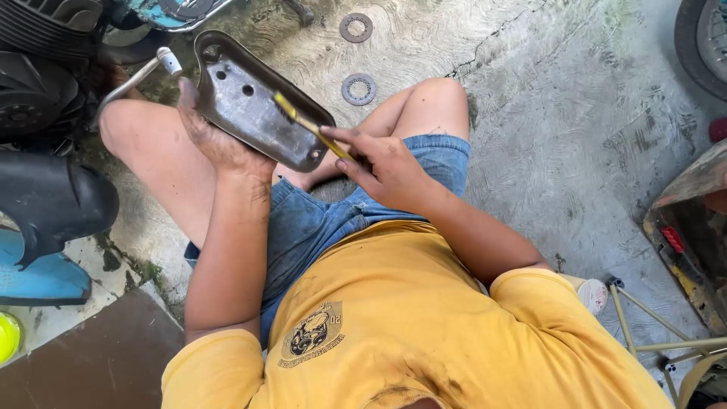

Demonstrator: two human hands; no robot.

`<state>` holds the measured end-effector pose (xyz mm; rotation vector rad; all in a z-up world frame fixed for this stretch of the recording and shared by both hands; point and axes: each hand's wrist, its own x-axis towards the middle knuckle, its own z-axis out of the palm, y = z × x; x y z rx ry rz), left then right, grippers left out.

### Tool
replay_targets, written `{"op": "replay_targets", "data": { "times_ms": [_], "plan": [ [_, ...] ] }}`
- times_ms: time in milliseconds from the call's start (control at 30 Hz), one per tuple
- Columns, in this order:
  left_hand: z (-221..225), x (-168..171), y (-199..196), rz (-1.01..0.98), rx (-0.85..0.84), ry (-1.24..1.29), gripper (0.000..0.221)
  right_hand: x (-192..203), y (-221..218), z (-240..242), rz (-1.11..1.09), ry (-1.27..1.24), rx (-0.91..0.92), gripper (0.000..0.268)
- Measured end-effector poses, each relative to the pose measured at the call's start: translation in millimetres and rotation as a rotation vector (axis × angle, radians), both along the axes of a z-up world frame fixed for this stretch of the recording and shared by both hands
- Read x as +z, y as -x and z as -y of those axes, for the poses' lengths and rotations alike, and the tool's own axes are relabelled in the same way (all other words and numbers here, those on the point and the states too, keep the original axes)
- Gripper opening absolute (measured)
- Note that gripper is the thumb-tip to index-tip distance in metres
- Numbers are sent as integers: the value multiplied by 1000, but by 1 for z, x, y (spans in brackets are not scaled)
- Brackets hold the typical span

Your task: Applying a layer of sealant to the edges of a metal motorcycle component using a small applicator stick.

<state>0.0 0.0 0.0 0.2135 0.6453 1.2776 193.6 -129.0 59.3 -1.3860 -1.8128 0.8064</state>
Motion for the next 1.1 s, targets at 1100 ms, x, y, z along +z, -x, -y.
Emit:
{"op": "replay_targets", "data": {
  "times_ms": [1100],
  "plan": [
    [57, -31, -14, 246, -381, -548, 79, -3, 18, 24, 70, -100, -10, 51]
  ]
}}
